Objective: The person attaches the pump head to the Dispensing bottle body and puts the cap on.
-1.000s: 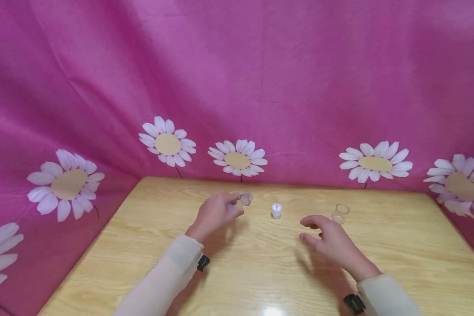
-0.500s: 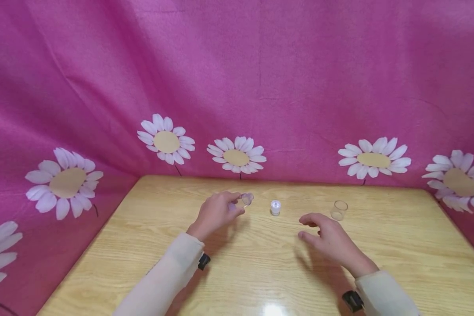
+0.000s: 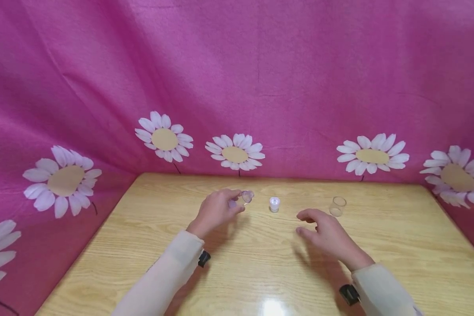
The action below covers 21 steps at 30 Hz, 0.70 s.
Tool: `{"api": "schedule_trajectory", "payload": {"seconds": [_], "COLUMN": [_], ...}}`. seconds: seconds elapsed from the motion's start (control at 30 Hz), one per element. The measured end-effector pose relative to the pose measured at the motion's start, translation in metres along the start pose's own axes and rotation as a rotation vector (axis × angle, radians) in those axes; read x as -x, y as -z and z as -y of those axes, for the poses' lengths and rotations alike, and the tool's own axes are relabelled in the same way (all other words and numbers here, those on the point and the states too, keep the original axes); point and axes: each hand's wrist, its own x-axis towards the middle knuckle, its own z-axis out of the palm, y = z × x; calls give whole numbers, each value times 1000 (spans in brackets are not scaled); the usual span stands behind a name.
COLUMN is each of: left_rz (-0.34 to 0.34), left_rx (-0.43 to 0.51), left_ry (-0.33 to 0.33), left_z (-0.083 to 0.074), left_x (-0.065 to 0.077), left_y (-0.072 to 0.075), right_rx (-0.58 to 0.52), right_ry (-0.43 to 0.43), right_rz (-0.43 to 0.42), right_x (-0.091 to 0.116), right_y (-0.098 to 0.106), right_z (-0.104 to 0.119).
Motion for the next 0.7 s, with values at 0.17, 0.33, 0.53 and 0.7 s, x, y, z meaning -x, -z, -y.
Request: {"api": "schedule_trajectory", "payload": {"seconds": [0.17, 0.33, 0.53, 0.7], "left_rz": [-5, -2, -5, 1], "left_rx": [7, 14, 36, 78], "left_ry": [-3, -12, -2, 17], "left_z": [-1, -1, -1, -1], "left_x": [0, 0, 0, 1], "left_y": [0, -2, -2, -3], "right_rx": [-10, 3, 64, 83], "right_ry": [-8, -4, 0, -4], "right_rz": [17, 21, 31, 36], "right_x": [-7, -12, -24, -31], "right_y": [1, 2, 3, 3], "right_z": [5, 4, 3, 5]}}
